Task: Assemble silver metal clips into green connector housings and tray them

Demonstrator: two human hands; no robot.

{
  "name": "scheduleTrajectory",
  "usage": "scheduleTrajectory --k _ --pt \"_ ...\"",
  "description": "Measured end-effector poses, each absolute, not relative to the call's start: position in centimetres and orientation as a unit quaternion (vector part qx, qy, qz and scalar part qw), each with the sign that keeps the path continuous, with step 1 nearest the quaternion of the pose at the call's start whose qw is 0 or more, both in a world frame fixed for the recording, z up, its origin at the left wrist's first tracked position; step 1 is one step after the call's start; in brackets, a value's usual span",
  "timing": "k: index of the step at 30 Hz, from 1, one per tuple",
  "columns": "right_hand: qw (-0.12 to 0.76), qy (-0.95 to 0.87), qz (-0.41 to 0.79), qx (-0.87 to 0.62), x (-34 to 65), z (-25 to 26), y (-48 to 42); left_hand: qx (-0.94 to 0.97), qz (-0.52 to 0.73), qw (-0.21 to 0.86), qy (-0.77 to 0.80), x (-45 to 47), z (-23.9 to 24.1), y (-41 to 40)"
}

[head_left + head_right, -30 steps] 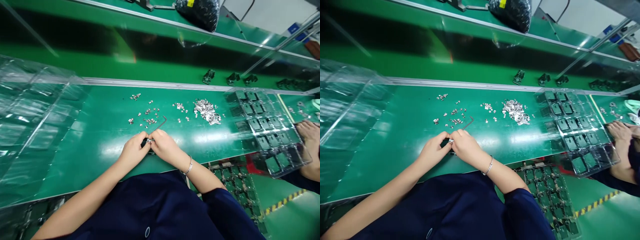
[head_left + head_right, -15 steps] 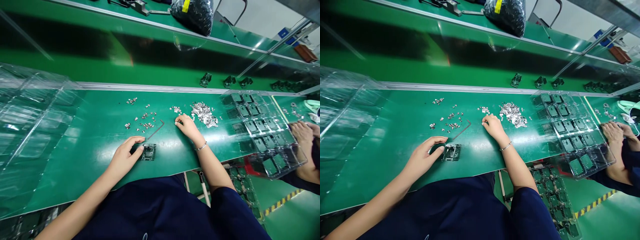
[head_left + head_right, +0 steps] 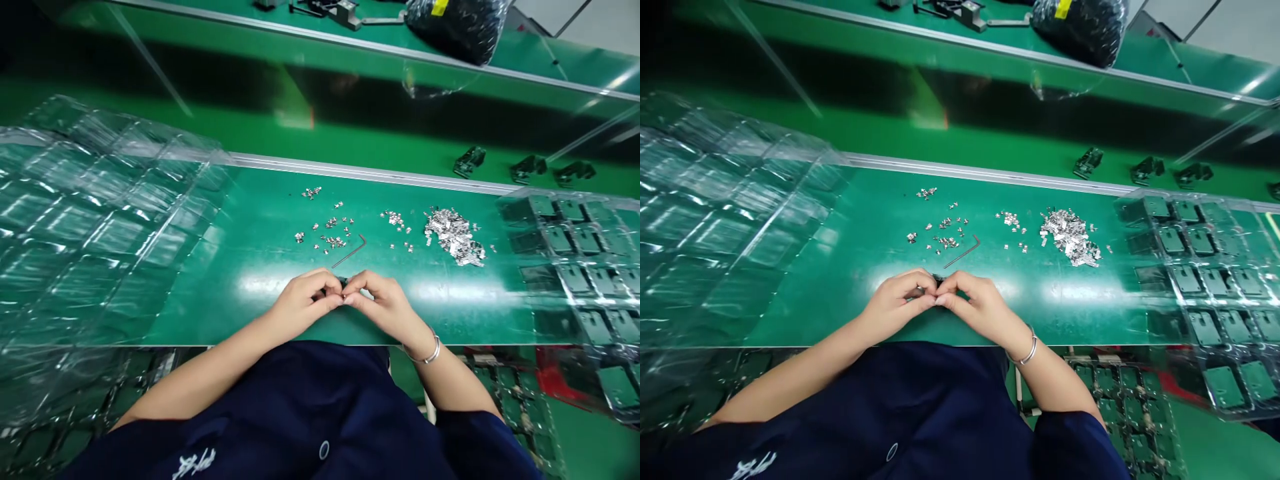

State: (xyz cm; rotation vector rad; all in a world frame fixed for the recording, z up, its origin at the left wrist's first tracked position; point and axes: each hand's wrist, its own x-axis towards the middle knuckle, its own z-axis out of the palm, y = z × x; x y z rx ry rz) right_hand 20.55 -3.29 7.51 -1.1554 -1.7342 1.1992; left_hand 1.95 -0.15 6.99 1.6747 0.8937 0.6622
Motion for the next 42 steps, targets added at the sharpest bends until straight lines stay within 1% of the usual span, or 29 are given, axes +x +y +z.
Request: scheduleTrajectory --k 3,6,8,10,12,14,16,19,21,23,26,32,37,42 --pt "0.367 -0.642 0.508 -0.442 20.0 7.2 -3.9 0.702 0.269 0.547 0.367 1.3 6.9 -0.7" --pt "0.381 -0.558 0.608 -0.416 19.5 6.8 -4.3 0.673 0.240 0.603 0.355 0.7 6.7 -1.3" --pt "0.372 -0.505 0.669 -0.400 19.2 6.5 -4.5 0.659 0.227 0.627 0.347 0.4 6.5 -1.7" --pt "0.352 -0.477 0.706 -0.388 19.0 6.3 -4.7 0.676 0.241 0.608 0.338 0.2 6.4 -1.9" --pt "0.334 -0.477 0.715 -0.387 19.0 6.3 -4.9 0.714 0.270 0.559 0.324 0.0 6.4 -2.0" --pt "0.316 -0.510 0.696 -0.395 19.3 6.5 -4.9 0.753 0.284 0.511 0.300 -0.1 6.2 -2.0" --pt "0.304 -0.573 0.636 -0.417 19.8 6.7 -4.7 0.789 0.295 0.458 0.286 -0.3 5.8 -1.6" --pt "0.320 -0.686 0.455 -0.470 20.6 6.5 -3.8 0.811 0.293 0.377 0.337 -0.2 4.5 -0.7" --pt "0.327 -0.735 0.338 -0.489 20.9 6.1 -2.9 0.811 0.250 0.372 0.376 0.1 3.6 -0.1" --pt "0.305 -0.767 0.287 -0.487 21.0 5.5 -2.3 0.806 0.204 0.399 0.386 0.6 2.9 0.3" --pt "0.268 -0.787 0.271 -0.486 20.8 5.0 -2.1 0.795 0.199 0.414 0.396 1.3 2.6 0.2" --pt "0.250 -0.807 0.243 -0.477 20.5 5.1 -2.4 0.837 0.217 0.341 0.370 1.3 3.4 -0.4" --pt "0.205 -0.812 0.185 -0.513 19.9 4.9 -2.7 0.856 0.228 0.279 0.371 1.4 3.6 -0.8" --pt "0.188 -0.822 0.216 -0.491 20.2 5.0 -2.6 0.853 0.226 0.281 0.376 1.5 3.5 -0.9"
